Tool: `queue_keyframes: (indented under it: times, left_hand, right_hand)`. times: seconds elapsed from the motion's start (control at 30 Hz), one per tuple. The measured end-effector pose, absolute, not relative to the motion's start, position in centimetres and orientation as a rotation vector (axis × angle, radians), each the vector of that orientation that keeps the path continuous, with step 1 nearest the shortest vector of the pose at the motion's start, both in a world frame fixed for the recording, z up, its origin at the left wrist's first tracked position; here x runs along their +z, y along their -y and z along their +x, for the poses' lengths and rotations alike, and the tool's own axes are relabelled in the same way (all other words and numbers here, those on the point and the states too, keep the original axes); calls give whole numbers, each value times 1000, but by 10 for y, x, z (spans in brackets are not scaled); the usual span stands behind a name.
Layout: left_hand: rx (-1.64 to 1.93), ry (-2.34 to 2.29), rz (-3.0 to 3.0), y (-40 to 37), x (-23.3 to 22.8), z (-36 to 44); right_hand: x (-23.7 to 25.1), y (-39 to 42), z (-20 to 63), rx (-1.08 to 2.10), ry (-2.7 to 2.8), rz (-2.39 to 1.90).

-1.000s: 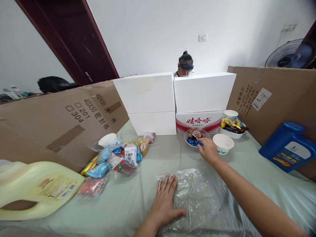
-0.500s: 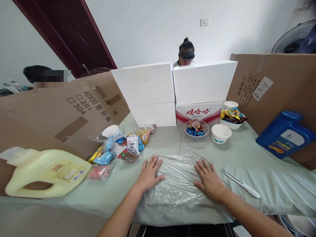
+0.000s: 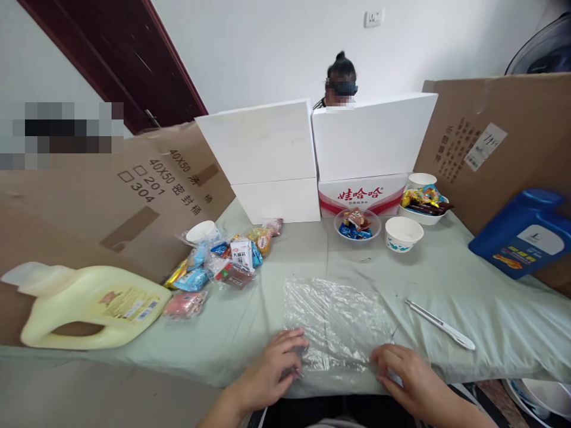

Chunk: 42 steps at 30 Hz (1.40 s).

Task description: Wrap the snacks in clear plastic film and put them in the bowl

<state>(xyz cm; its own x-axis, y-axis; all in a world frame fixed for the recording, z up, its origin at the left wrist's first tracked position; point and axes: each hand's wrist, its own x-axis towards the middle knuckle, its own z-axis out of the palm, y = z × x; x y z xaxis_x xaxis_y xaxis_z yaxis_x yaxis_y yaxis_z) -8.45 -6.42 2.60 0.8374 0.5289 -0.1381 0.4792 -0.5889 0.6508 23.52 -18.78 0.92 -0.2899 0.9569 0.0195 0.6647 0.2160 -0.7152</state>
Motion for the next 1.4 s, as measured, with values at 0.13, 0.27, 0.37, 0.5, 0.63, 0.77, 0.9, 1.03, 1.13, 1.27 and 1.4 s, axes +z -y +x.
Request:
queue_keyframes:
  times: [0.13, 0.27, 0.37, 0.5, 0.63, 0.77, 0.9, 1.03, 1.13, 1.27, 1.4]
  left_hand:
    - [320, -748, 2012, 55, 33, -88]
    - [431, -783, 2001, 45, 33, -74]
    - [359, -807, 2083, 42, 24, -61]
    - [327, -839, 2138, 41, 11, -57]
    - [338, -838, 2115, 41, 7, -60]
    - [329, -835, 2123, 41, 7, -58]
    - [308, -862, 2104, 41, 9, -58]
    - [368, -835, 1954, 40, 12, -63]
    - [450, -850, 1838, 38, 13, -64]
    - [516, -957, 1668, 32, 13, -58]
    - [559, -1081, 1636, 15, 13, -49]
  right_hand:
    - [21, 188, 236, 1132, 1789, -1516]
    - [26, 168, 237, 1126, 1857, -1326]
    - [13, 144, 245, 931, 1936, -1384]
    - [-12, 118, 268, 344, 1682, -1734]
    - [-11, 122, 262, 94, 1591, -1690]
    - [0, 130, 231, 310, 2043, -1493]
    - [-4, 118, 226, 384, 2119, -1643]
    - [4, 121, 235, 644, 1784, -1619]
    - [24, 139, 231, 1074, 1757, -1425]
    - [36, 151, 230, 1301, 1964, -1444]
    - [21, 132, 249, 1239, 1829, -1593]
